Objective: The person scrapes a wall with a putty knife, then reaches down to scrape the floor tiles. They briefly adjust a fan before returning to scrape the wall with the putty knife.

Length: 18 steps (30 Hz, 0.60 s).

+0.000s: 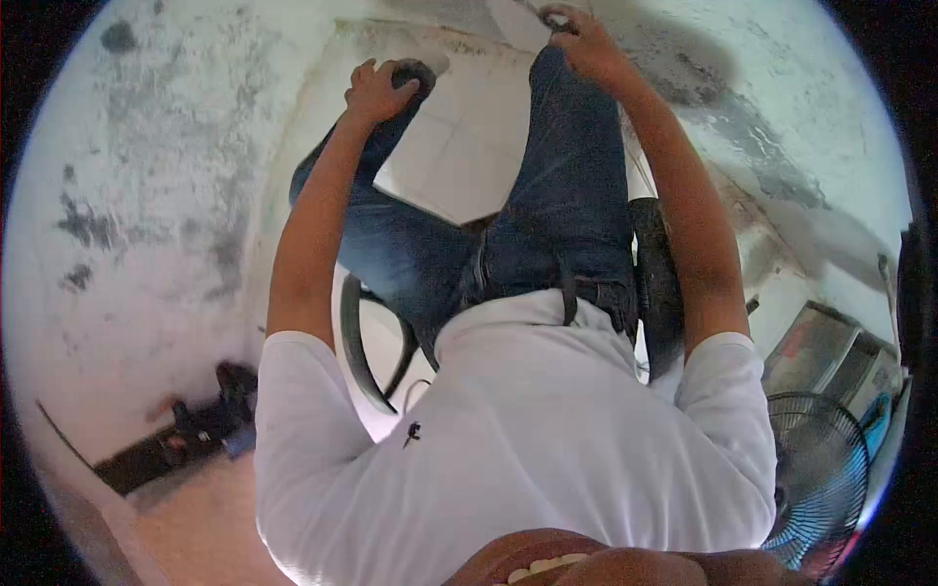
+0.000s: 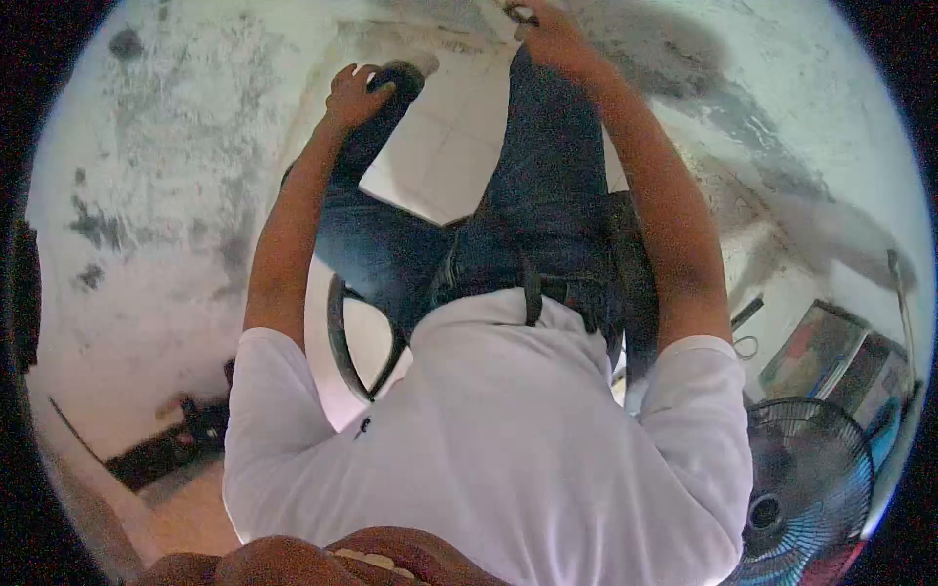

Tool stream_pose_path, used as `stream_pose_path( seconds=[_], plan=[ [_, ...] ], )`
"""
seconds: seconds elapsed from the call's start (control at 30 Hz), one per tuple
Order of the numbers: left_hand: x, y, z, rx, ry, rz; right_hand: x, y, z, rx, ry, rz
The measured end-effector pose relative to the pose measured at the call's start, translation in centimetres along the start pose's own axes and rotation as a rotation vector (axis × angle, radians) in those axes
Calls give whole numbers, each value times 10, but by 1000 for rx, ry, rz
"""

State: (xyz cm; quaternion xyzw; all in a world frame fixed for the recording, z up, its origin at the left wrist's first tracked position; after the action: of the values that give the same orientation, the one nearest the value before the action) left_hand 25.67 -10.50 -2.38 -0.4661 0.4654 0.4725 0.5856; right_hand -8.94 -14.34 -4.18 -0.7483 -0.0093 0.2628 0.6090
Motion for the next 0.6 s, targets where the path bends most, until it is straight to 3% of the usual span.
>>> stream_pose_path(
  seconds=[0.07,0.1,0.13,0.17,0.23,0.3,0.37,0.4,0.43,0.5,0.53,0.6],
  plan=[
    [-38,11,-30,-291,-190,-25,1,10,-2,-105,125,129],
    [-35,8,-49,-263,-164,-46,-6,5,-8,-202,208,262],
    [-13,-7,-71,-386,-191,73,-11,-8,-9,-116,134,67],
    [-1,-16,-89,-512,-223,201,-20,-20,-13,-125,168,72],
    [7,-3,-91,-400,-489,317,-30,-46,-18,-260,254,123],
    [-19,39,-50,-410,-512,242,-25,-48,-44,-277,278,138],
    [-23,48,-38,-393,-542,186,-2,-32,-71,-319,661,196],
    [-26,49,-33,-399,-520,189,27,-12,-88,-227,197,425],
    [-14,50,-18,-395,-495,169,32,-7,-89,-227,194,418],
    [-16,52,-17,-358,-418,110,32,-9,-103,-76,-92,162],
    [-20,51,-28,-352,-410,104,30,-12,-110,-80,-80,163],
    [-22,53,-24,-378,-458,147,32,-17,-98,-146,368,166]
  ],
)
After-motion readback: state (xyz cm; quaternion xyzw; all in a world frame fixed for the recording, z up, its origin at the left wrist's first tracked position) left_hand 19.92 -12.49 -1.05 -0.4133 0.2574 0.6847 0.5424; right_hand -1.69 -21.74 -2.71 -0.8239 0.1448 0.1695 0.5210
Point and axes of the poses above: each hand's wrist, its own z-axis away from the middle knuckle, its own x-axis out of the palm, y = z × x, the point moved 3 cm from there along -z, towards the middle knuckle, and after that the axes turned 10 degrees about -y, right-handed, at the moved point
